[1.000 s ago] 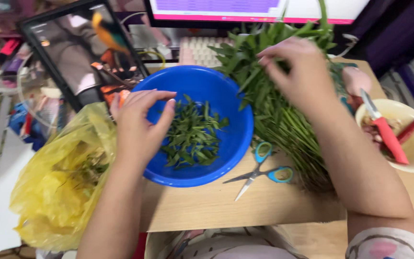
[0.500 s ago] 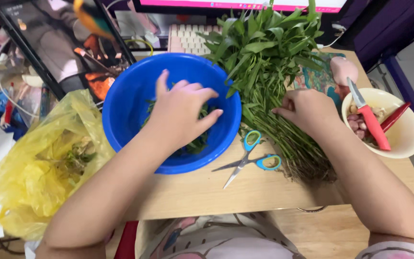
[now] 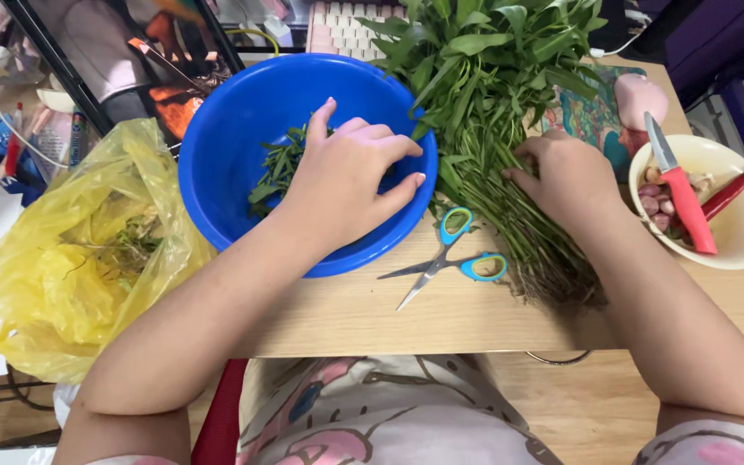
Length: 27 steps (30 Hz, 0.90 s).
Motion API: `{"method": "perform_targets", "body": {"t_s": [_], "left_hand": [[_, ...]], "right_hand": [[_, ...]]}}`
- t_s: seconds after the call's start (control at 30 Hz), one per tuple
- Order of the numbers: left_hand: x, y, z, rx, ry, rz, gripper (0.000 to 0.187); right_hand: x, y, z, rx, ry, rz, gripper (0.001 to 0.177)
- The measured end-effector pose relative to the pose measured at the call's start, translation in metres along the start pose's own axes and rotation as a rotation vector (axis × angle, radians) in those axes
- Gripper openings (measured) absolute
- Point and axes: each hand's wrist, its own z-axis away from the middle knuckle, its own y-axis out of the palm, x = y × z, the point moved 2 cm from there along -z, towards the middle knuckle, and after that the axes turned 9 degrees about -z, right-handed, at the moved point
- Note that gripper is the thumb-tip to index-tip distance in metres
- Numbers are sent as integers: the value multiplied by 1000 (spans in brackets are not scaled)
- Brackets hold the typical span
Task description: The person uses scissors to cut the leaves and stems off of water spinach, placing the cut pieces into a blue bowl.
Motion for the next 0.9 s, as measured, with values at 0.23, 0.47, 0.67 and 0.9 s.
{"method": "perform_targets", "body": {"t_s": [0.23, 0.47, 0.67, 0.9], "left_hand": [[-4, 4, -6, 4, 24, -20, 23], [-1, 5, -3, 24, 15, -49, 23], [8, 9, -2, 27, 13, -66, 23], [11, 6, 6, 43, -23, -19, 24]], "right_hand": [[-43, 6, -23, 264, 114, -426, 36], [-51, 1, -31, 501, 227, -697, 31], [-33, -8, -33, 343, 160, -399, 34], [-17, 9, -39, 243, -29, -137, 37]]}}
